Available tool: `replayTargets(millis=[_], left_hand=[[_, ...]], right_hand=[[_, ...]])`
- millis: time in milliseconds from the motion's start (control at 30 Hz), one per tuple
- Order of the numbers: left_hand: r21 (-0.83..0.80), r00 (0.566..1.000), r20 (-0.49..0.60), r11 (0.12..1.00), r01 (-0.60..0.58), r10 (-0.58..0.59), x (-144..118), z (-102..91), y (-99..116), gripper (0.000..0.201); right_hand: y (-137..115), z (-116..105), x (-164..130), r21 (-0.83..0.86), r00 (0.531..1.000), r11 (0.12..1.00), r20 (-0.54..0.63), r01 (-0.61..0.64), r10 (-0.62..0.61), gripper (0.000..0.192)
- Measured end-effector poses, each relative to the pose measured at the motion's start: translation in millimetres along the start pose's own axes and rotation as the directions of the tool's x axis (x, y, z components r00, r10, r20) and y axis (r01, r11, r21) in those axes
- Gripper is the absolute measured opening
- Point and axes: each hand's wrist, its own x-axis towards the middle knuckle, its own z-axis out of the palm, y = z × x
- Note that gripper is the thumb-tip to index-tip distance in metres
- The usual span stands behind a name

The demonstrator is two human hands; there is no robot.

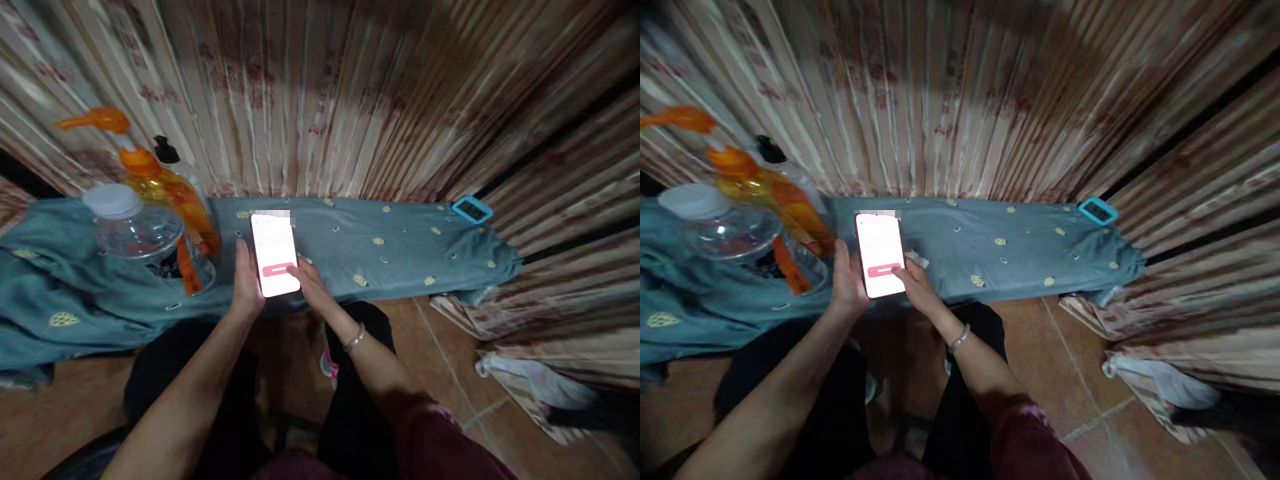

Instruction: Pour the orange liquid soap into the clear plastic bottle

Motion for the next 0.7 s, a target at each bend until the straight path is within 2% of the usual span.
replayTargets(millis=[333,700], left_hand=[[0.113,0.995,0.062,0.99,-0.088,0.081,7.8,-12.6,-5.9,0.093],[0.116,0.993,0.07,0.988,-0.106,0.099,12.2,-17.1,-10.2,0.097]], right_hand=[[2.8,-1.1,0.2,-0.037,1.0,0.999,-0.029,-0.003,0.002,0.053],[2.6,-1.8,0.3,-0.078,1.0,0.997,-0.031,-0.003,0.001,0.055]])
